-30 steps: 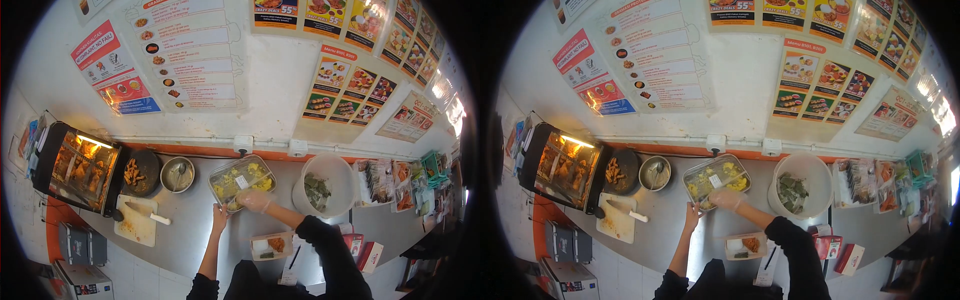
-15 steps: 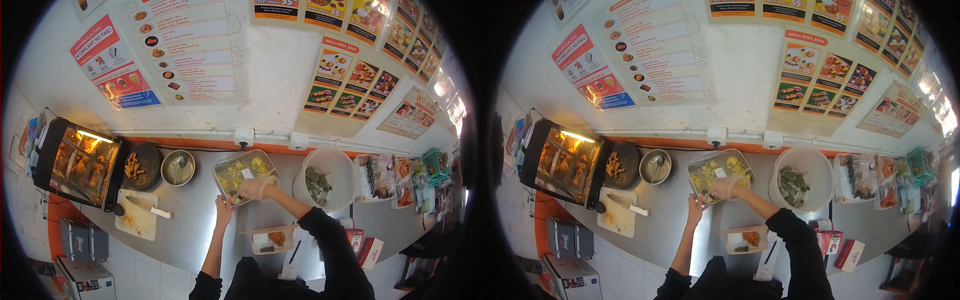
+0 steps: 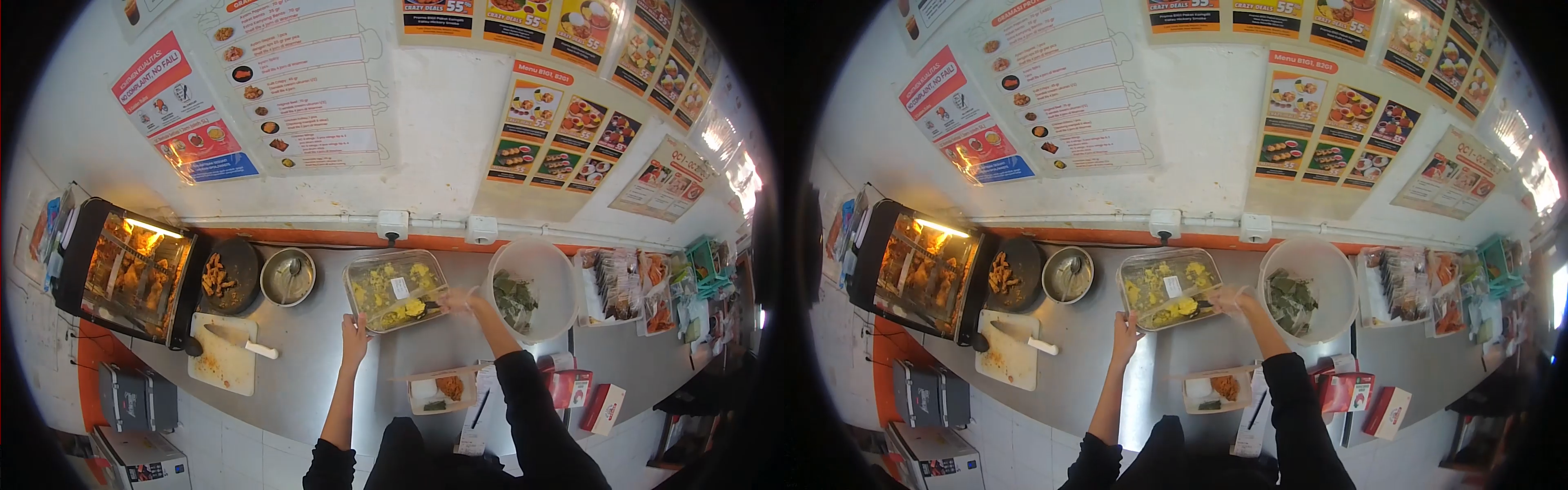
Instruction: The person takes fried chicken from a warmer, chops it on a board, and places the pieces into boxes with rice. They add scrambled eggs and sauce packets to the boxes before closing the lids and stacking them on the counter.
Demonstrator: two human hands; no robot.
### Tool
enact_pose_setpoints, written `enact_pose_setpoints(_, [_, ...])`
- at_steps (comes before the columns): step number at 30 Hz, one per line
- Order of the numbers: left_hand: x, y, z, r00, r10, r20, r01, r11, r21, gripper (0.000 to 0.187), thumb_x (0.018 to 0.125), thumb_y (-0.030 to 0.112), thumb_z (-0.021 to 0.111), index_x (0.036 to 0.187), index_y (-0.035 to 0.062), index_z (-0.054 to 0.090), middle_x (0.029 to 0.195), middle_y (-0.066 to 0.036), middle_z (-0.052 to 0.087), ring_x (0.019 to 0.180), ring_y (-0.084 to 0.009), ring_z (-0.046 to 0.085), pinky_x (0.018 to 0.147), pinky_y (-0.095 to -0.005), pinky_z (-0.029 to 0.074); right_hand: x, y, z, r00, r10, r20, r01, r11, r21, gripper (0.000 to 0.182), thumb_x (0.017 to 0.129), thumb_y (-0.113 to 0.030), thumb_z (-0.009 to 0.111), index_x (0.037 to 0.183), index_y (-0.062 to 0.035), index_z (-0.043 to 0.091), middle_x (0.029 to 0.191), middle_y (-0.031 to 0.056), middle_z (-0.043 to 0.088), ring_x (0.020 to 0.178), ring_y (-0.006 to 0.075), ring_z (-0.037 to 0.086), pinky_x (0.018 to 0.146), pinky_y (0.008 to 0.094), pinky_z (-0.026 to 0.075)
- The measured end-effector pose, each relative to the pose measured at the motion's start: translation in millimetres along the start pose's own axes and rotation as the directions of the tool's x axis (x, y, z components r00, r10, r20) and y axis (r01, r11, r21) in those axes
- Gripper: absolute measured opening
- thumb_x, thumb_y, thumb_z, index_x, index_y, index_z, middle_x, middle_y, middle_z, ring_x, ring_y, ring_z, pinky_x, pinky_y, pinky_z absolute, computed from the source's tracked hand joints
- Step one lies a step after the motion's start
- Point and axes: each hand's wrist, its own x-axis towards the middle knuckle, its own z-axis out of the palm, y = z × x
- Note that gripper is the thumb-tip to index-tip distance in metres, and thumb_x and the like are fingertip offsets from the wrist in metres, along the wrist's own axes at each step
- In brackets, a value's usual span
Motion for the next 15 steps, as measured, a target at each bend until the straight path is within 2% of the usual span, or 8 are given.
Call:
enact_pose_setpoints(1, [1.3,-1.1,-0.6,1.000,0.002,-0.003,-0.002,1.000,0.004,0.047,0.100,0.042,0.047,0.101,-0.0035,0.039,0.107,-0.018,0.045,0.090,-0.0288,0.062,0.061,-0.0355,0.063,-7.4,4.7,-0.5,1.000,-0.010,-0.024,0.014,0.984,0.179,0.022,0.091,-0.013,0.060,0.105,0.0019,0.067,0.079,0.0045,0.061,0.064,0.0140,0.051,0.052,0.0324,0.040])
enact_pose_setpoints(4, [-0.9,6.7,-0.8,1.000,-0.017,-0.015,0.017,0.999,-0.038,0.045,0.100,0.042,0.047,0.100,-0.0018,0.037,0.106,-0.017,0.047,0.089,-0.0267,0.062,0.062,-0.0355,0.063,-23.9,8.0,0.9,0.994,0.025,-0.103,-0.007,0.985,0.175,0.032,0.088,-0.015,0.065,0.117,-0.0025,0.066,0.085,0.0026,0.068,0.070,0.0126,0.060,0.058,0.0285,0.047])
enact_pose_setpoints(6, [-0.5,5.1,-2.8,0.999,-0.045,-0.027,0.043,0.998,-0.046,0.045,0.100,0.044,0.046,0.101,-0.0002,0.037,0.105,-0.016,0.048,0.090,-0.0246,0.062,0.065,-0.0363,0.062,-19.1,20.4,-3.0,0.994,-0.041,-0.101,0.044,0.999,0.029,0.031,0.090,-0.017,0.064,0.117,-0.0027,0.066,0.083,0.0030,0.067,0.069,0.0115,0.059,0.056,0.0288,0.046])
enact_pose_setpoints(8, [1.5,-1.7,-5.3,0.996,-0.080,-0.040,0.079,0.997,-0.020,0.045,0.101,0.046,0.044,0.101,0.0017,0.037,0.103,-0.014,0.049,0.092,-0.0216,0.061,0.070,-0.0378,0.061,-23.2,31.5,0.9,0.988,-0.056,-0.144,0.060,0.998,0.027,0.030,0.091,-0.019,0.063,0.116,-0.0034,0.066,0.081,0.0034,0.066,0.068,0.0107,0.059,0.054,0.0285,0.045])
enact_pose_setpoints(10, [2.8,-11.1,-6.8,0.989,-0.146,-0.036,0.143,0.987,-0.075,0.051,0.100,0.048,0.044,0.111,-0.0014,0.038,0.113,-0.019,0.049,0.105,-0.0268,0.057,0.084,-0.0426,0.056,-34.8,36.1,6.4,0.970,-0.017,-0.243,0.059,0.984,0.167,0.028,0.093,-0.022,0.062,0.115,-0.0045,0.067,0.080,0.0038,0.066,0.067,0.0102,0.058,0.054,0.0275,0.045])
enact_pose_setpoints(11, [4.2,-18.2,-7.4,0.983,-0.178,-0.032,0.174,0.979,-0.102,0.054,0.100,0.048,0.044,0.116,-0.0030,0.038,0.118,-0.021,0.049,0.112,-0.0293,0.055,0.092,-0.0450,0.053,-39.8,39.0,10.0,0.965,-0.050,-0.258,0.092,0.984,0.155,0.027,0.094,-0.023,0.061,0.113,-0.0049,0.067,0.078,0.0030,0.065,0.066,0.0099,0.057,0.053,0.0269,0.044])
enact_pose_setpoints(14, [21.7,-102.7,-2.5,0.964,0.048,-0.261,0.078,0.889,0.452,0.073,0.098,0.052,0.047,0.139,-0.0048,0.029,0.137,-0.029,0.039,0.133,-0.0367,0.038,0.112,-0.0458,0.031,-61.2,37.1,23.6,0.946,-0.119,-0.302,0.180,0.967,0.182,0.023,0.094,-0.023,0.060,0.106,-0.0043,0.068,0.073,0.0003,0.060,0.064,0.0092,0.055,0.053,0.0260,0.043])
enact_pose_setpoints(15, [9.4,-86.2,4.0,0.966,0.134,-0.222,-0.041,0.925,0.379,0.078,0.096,0.053,0.050,0.143,-0.0046,0.025,0.142,-0.029,0.035,0.136,-0.0367,0.032,0.114,-0.0442,0.025,-84.4,23.5,32.1,0.940,-0.119,-0.320,0.201,0.950,0.237,0.021,0.093,-0.020,0.060,0.102,-0.0028,0.068,0.071,-0.0009,0.057,0.063,0.0092,0.053,0.054,0.0262,0.042])
